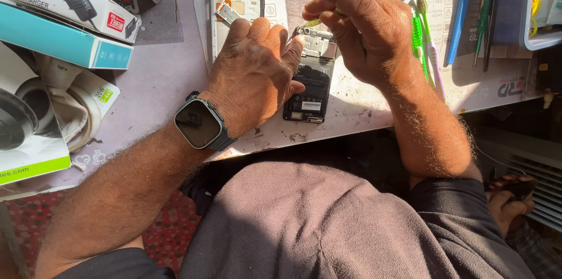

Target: The person uses a green screwdriver to remove screws from a disassembled smartphone. They lift the motherboard, disconnect a ribbon cable, and place the board aside. The person then uses the screwdriver to remove additional screws from the phone frame.

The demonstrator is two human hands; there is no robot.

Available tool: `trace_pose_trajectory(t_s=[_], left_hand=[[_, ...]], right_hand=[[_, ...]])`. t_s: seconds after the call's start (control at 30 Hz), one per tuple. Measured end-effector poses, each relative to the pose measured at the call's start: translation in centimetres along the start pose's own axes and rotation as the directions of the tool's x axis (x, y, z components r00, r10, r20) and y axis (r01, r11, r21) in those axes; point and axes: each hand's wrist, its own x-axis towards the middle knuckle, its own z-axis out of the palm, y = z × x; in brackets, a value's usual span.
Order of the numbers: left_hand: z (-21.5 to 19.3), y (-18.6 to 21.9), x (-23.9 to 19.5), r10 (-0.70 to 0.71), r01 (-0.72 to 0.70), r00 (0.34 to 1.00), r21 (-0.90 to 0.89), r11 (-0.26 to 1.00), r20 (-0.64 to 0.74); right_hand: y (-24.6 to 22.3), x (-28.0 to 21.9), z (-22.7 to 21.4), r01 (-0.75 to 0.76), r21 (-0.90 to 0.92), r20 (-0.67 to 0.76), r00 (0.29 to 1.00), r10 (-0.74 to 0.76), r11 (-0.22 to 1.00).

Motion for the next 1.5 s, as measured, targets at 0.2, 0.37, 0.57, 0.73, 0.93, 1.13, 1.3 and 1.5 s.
trace_pose_trajectory(t_s=[0.2,0.37,0.57,0.73,0.93,1.13,1.3,1.5], left_hand=[[-0.1,-0.1,0.2,0.015,-0.013,0.996,-0.019,1.0,0.082],[0.0,-0.1,0.0,0.03,-0.03,0.999,-0.003,1.0,0.024],[0.0,0.0,0.1,-0.016,0.028,0.99,-0.08,0.996,0.138],[-0.2,0.0,0.1,0.016,-0.012,0.997,-0.054,0.998,0.07],[0.1,0.1,0.1,0.017,-0.017,1.0,-0.002,1.0,-0.012],[0.1,-0.2,0.0,0.033,-0.032,0.999,-0.016,0.999,0.021],[0.0,0.1,-0.2,0.006,-0.007,1.0,-0.074,0.997,-0.005],[0.2,-0.2,-0.1,0.023,-0.019,0.998,-0.068,0.998,0.055]], right_hand=[[0.5,-0.2,0.1,-0.031,-0.124,-0.043,0.999,0.026,0.992],[0.9,-0.9,0.4,-0.049,-0.102,-0.052,0.998,0.044,0.994],[0.7,-0.9,0.6,-0.042,-0.051,-0.018,0.999,0.041,0.998],[0.6,-0.4,0.9,-0.012,0.036,-0.056,0.998,0.014,0.999],[0.8,-0.5,0.6,-0.033,-0.035,-0.068,0.997,0.031,0.999],[0.6,-0.6,0.7,0.001,0.015,-0.093,0.996,0.0,1.0],[0.5,-0.8,0.8,-0.034,-0.029,-0.065,0.997,0.032,0.999],[0.9,-1.2,1.2,-0.036,0.01,-0.087,0.996,0.037,0.999]])
